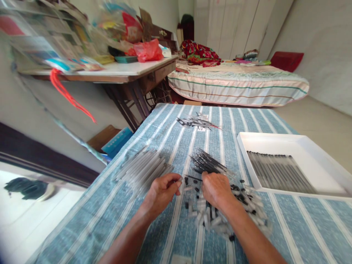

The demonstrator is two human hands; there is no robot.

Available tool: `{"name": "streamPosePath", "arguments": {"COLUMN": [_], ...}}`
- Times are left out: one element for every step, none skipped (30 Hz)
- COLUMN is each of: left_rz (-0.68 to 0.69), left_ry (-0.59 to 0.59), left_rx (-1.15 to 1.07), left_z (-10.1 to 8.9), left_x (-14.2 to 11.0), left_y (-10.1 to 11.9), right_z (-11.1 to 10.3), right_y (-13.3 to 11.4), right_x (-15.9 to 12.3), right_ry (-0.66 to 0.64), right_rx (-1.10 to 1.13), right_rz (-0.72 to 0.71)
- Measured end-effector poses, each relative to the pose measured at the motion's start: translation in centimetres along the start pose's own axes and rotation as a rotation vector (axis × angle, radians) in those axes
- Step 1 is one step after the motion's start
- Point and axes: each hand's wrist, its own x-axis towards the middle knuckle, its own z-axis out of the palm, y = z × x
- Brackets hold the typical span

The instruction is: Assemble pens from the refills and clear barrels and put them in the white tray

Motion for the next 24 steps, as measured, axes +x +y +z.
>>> {"name": "streamPosePath", "arguments": {"left_rz": [-0.003, -0.007, -0.011, -0.014, -0.016, -0.016, -0.016, -0.013, -0.008, -0.004, 0.001, 0.004, 0.006, 0.007, 0.01, 0.015, 0.021, 0.027, 0.031, 0.032, 0.032, 0.032, 0.034, 0.036], "left_ry": [0.002, 0.006, 0.009, 0.01, 0.009, 0.009, 0.01, 0.011, 0.012, 0.015, 0.018, 0.021, 0.023, 0.025, 0.027, 0.026, 0.024, 0.02, 0.015, 0.012, 0.012, 0.013, 0.019, 0.023], "left_rx": [-0.006, -0.011, -0.014, -0.015, -0.013, -0.01, -0.007, -0.004, -0.005, -0.008, -0.013, -0.02, -0.029, -0.037, -0.045, -0.053, -0.062, -0.07, -0.076, -0.079, -0.076, -0.068, -0.055, -0.042], "left_z": [0.0, 0.1, 0.1, 0.1, 0.2, 0.2, 0.2, 0.2, 0.2, 0.2, 0.1, 0.1, 0.1, 0.0, 0.0, 0.0, 0.0, 0.1, 0.1, 0.1, 0.1, 0.1, 0.1, 0.0], "left_x": [0.0, 0.0, 0.1, 0.1, 0.2, 0.2, 0.2, 0.3, 0.3, 0.3, 0.3, 0.3, 0.3, 0.3, 0.4, 0.4, 0.4, 0.4, 0.5, 0.5, 0.5, 0.5, 0.5, 0.4], "left_y": [0.0, -0.1, -0.1, -0.2, -0.3, -0.3, -0.4, -0.5, -0.5, -0.6, -0.6, -0.6, -0.6, -0.6, -0.6, -0.7, -0.8, -0.9, -1.0, -1.1, -1.2, -1.2, -1.2, -1.2], "right_z": [-0.1, -0.2, -0.3, -0.3, -0.3, -0.3, -0.3, -0.2, -0.1, 0.0, 0.1, 0.2, 0.3, 0.4, 0.5, 0.6, 0.7, 0.9, 1.0, 1.1, 1.2, 1.3, 1.4, 1.4], "right_y": [0.0, 0.0, 0.0, -0.1, -0.2, -0.2, -0.3, -0.3, -0.2, -0.1, 0.1, 0.3, 0.5, 0.7, 1.0, 1.2, 1.4, 1.5, 1.7, 1.9, 2.0, 2.2, 2.3, 2.3], "right_x": [0.0, -0.1, -0.1, -0.1, -0.2, -0.2, -0.2, -0.2, -0.2, -0.2, -0.2, -0.3, -0.3, -0.4, -0.5, -0.5, -0.6, -0.7, -0.8, -0.8, -0.9, -0.9, -0.9, -1.0], "right_ry": [0.003, 0.005, 0.006, 0.003, 0.002, 0.005, 0.011, 0.021, 0.036, 0.059, 0.087, 0.119, 0.156, 0.194, 0.233, 0.27, 0.306, 0.339, 0.368, 0.392, 0.411, 0.426, 0.439, 0.452], "right_rx": [-0.001, -0.004, -0.007, -0.01, -0.013, -0.015, -0.014, -0.008, 0.006, 0.028, 0.058, 0.089, 0.117, 0.138, 0.149, 0.15, 0.144, 0.136, 0.125, 0.116, 0.107, 0.098, 0.089, 0.08], "right_rz": [-0.011, -0.022, -0.03, -0.038, -0.045, -0.05, -0.054, -0.054, -0.053, -0.049, -0.045, -0.038, -0.031, -0.025, -0.019, -0.016, -0.018, -0.026, -0.039, -0.053, -0.066, -0.077, -0.084, -0.091]}}
